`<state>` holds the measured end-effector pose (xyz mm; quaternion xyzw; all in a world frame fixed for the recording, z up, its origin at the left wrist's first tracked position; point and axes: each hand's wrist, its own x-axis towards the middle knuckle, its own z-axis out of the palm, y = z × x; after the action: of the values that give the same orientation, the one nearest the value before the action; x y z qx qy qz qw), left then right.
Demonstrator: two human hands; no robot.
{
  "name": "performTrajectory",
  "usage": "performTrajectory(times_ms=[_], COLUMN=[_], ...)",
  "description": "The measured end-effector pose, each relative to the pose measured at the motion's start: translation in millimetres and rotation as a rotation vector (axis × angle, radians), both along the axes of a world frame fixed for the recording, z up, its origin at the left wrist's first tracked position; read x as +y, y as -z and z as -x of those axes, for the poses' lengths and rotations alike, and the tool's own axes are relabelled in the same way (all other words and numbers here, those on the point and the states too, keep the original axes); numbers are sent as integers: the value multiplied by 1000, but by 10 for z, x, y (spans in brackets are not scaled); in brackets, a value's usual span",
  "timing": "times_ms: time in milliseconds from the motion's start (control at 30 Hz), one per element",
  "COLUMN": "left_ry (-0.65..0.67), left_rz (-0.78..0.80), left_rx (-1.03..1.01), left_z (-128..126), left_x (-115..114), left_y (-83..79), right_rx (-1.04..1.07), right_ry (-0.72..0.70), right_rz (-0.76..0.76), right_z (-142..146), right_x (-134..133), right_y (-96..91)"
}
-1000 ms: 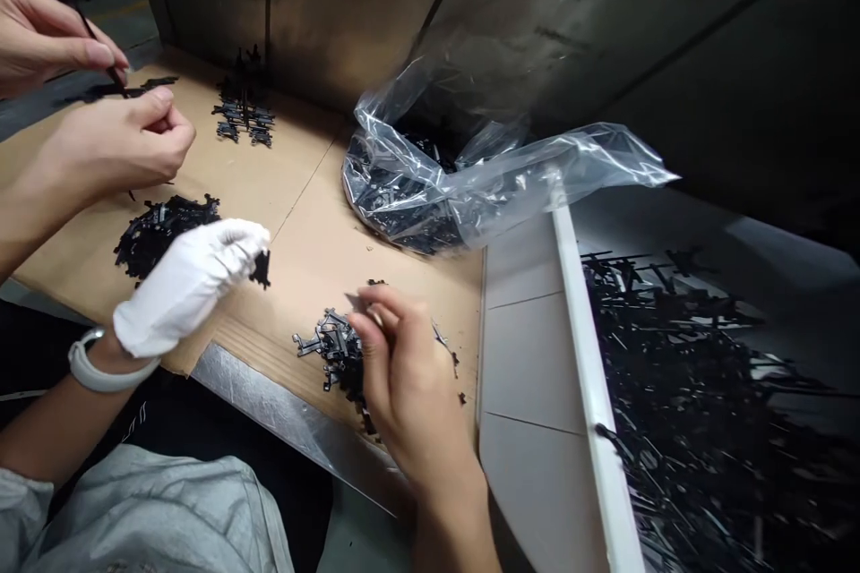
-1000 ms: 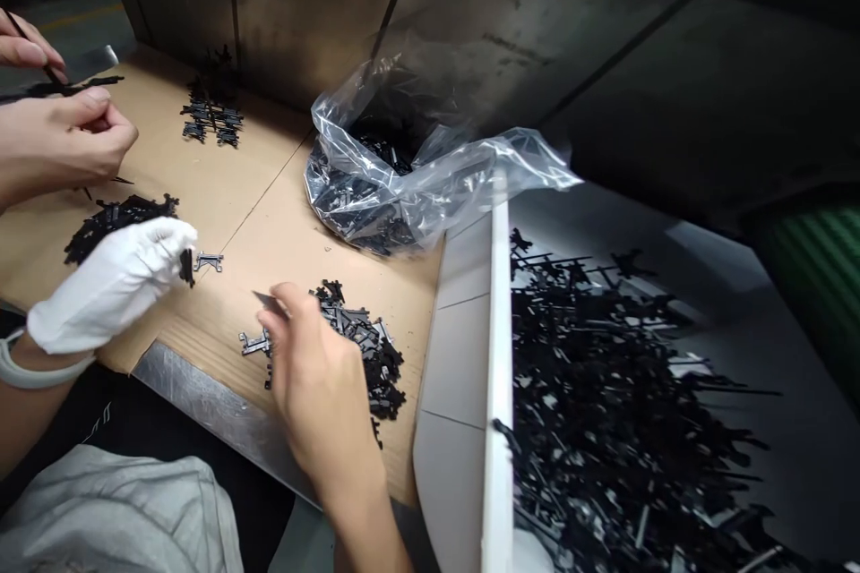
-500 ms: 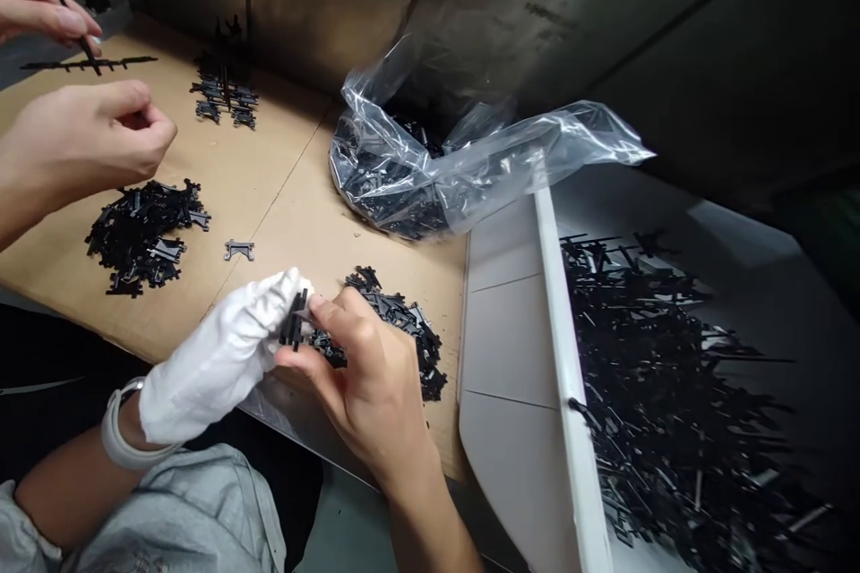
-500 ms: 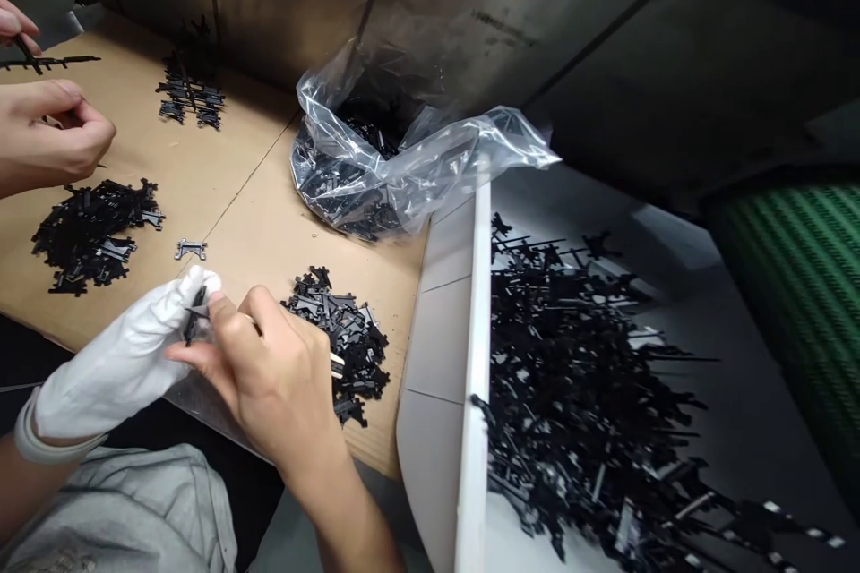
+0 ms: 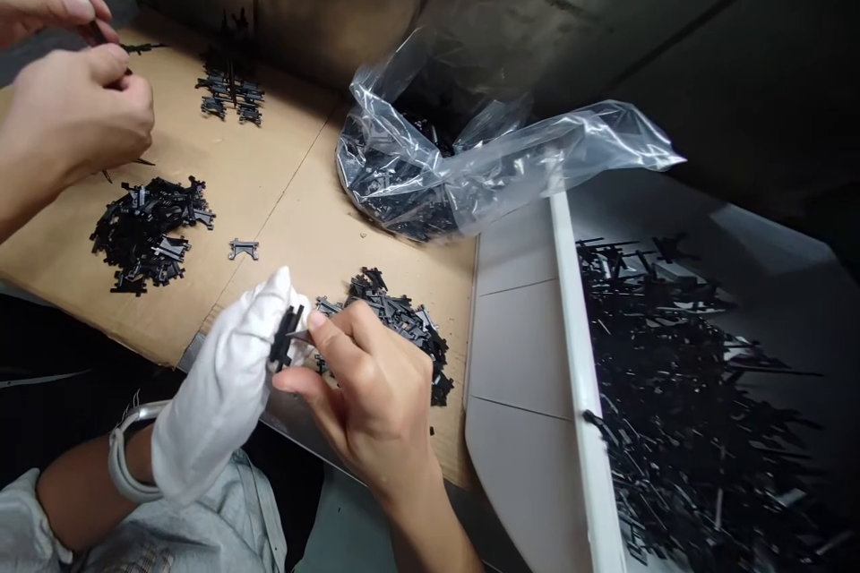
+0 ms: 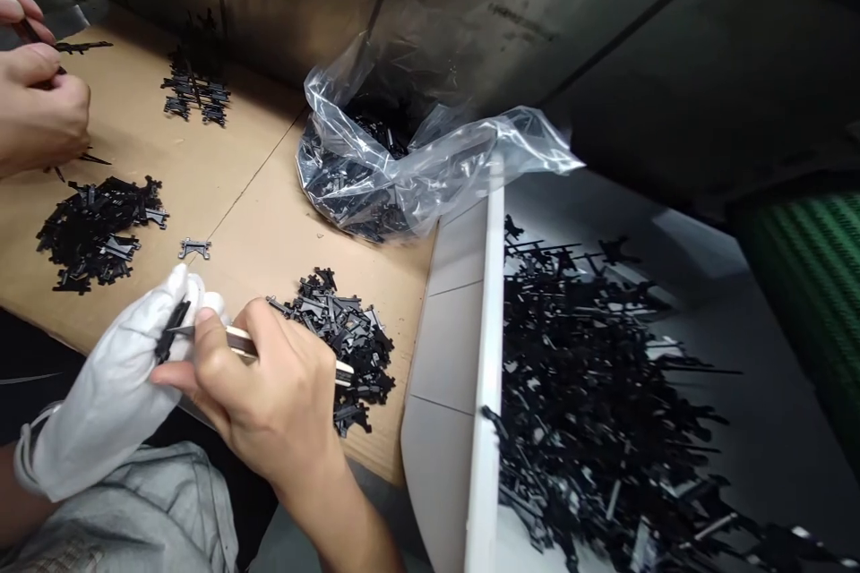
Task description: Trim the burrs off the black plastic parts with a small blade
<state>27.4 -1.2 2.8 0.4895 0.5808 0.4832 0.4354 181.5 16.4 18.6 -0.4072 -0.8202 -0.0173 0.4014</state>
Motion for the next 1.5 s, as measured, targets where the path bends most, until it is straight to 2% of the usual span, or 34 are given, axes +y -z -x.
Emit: performTrajectory(times_ms=[133, 500, 633, 833, 1133, 1367, 1500], left_ry=[-49, -129, -173, -167, -65, -130, -95], left_rz=[-69, 129, 193, 242, 166, 147, 172], left_rx=[15, -169, -223, -237, -104, -122, -130], left_z=[-53, -172, -195, -232, -239, -273, -301], left_x=[-52, -82, -61, -2, -21, 1, 2], left_y=[68, 44, -16, -124, 27, -41, -26], right_rx=[18, -6, 0, -26, -53, -30, -39], right_ry=[9, 35, 67, 125, 140, 141, 144], right_rz=[-17, -46, -72, -136, -161, -152, -157], right_z=[24, 28, 45, 73, 90, 95, 96], right_x=[-5, -20, -18, -25, -14, -17, -19], right_y=[-1, 3, 20, 30, 22, 18, 19])
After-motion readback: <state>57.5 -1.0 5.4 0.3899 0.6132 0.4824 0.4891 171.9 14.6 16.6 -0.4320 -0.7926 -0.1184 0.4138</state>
